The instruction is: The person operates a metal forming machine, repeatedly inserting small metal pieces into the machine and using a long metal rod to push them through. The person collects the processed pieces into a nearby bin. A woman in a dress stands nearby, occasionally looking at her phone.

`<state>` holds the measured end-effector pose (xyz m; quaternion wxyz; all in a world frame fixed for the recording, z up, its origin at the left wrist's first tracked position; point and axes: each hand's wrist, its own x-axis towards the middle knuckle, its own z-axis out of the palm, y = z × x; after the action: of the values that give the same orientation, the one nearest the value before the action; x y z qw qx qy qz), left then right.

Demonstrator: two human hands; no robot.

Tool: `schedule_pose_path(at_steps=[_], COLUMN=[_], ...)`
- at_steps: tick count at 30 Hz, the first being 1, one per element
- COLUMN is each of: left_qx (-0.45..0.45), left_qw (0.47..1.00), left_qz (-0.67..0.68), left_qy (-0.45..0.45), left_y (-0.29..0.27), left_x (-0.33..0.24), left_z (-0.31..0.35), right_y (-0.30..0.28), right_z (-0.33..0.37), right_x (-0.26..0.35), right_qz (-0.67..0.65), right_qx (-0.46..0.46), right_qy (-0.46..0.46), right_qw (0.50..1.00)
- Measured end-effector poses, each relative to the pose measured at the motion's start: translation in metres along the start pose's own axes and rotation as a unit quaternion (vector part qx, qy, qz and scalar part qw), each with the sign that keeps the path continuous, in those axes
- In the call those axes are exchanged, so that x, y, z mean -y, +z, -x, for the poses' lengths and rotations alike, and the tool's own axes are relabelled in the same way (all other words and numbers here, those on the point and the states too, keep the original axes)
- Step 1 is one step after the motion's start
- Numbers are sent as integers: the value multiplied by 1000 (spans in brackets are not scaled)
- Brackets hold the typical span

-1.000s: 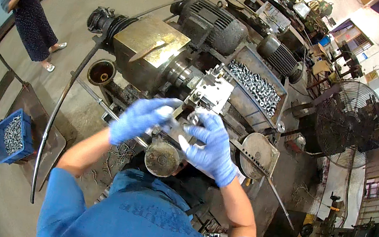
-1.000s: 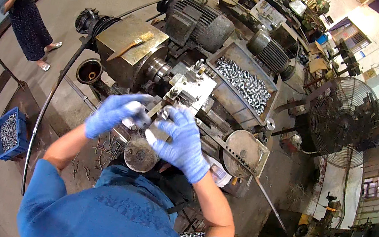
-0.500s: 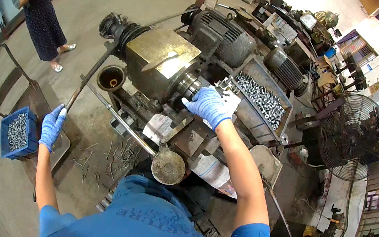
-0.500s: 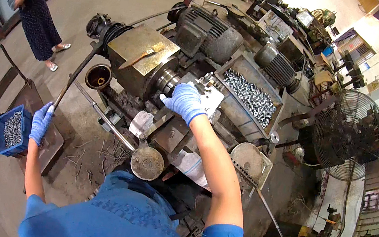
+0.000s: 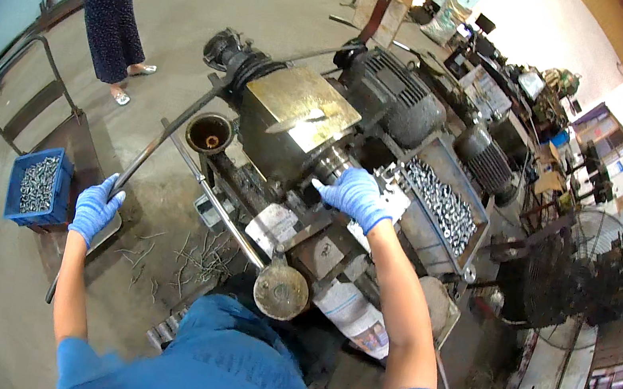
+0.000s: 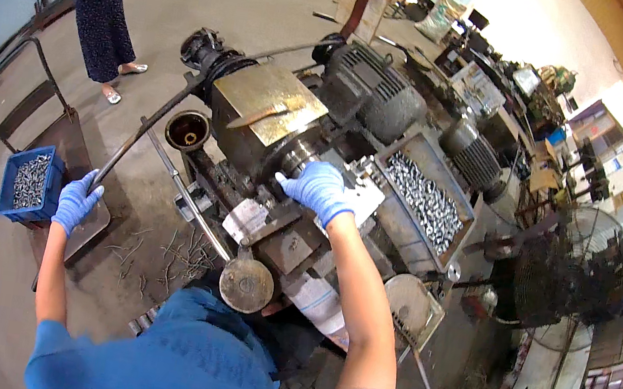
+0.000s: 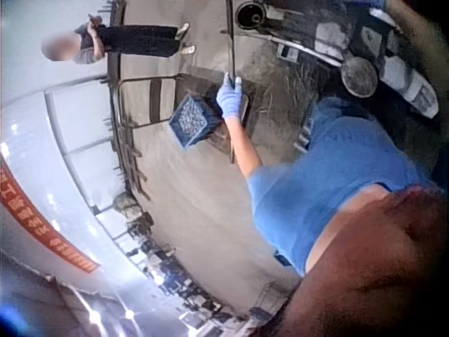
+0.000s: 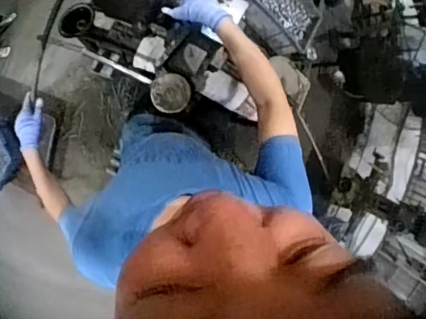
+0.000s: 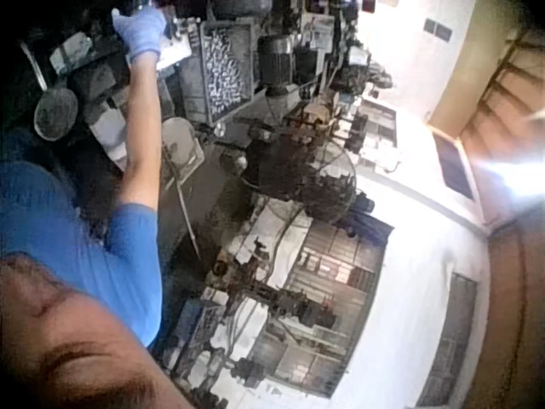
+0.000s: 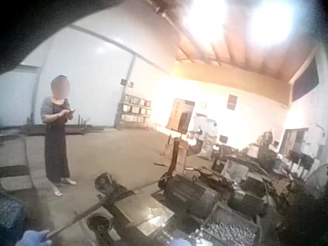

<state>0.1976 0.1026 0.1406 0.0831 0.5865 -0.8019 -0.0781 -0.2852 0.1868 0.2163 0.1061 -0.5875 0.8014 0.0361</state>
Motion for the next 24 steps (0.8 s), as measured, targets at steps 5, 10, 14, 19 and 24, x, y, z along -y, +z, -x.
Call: schedule_pose_path(at_steps=[5,10,14,19,24], left_qx=[-51,-75,-58,-211,-128], left_qw=[995,942,949,976,975], left_qz=[-87,-318,-303,-25,169], left_qy=[-3,79,68,57,61], left_y=[27,8,12,1,173], left_x=[3,123,140,53,-14], left_z=[-6,-102,-146,-135,-105], right_y=[5,5,-1,1,-24], right_z=[4,4,6,23,105], right_x=[-3,8,3,-6,-27], right_qz=[10,61,46,3,-147], right_qx=[-21,-21,-3,-116,-432], right_qy=[-5,-35,-11,-35,-135], right_qw=[1000,997,999,993,879])
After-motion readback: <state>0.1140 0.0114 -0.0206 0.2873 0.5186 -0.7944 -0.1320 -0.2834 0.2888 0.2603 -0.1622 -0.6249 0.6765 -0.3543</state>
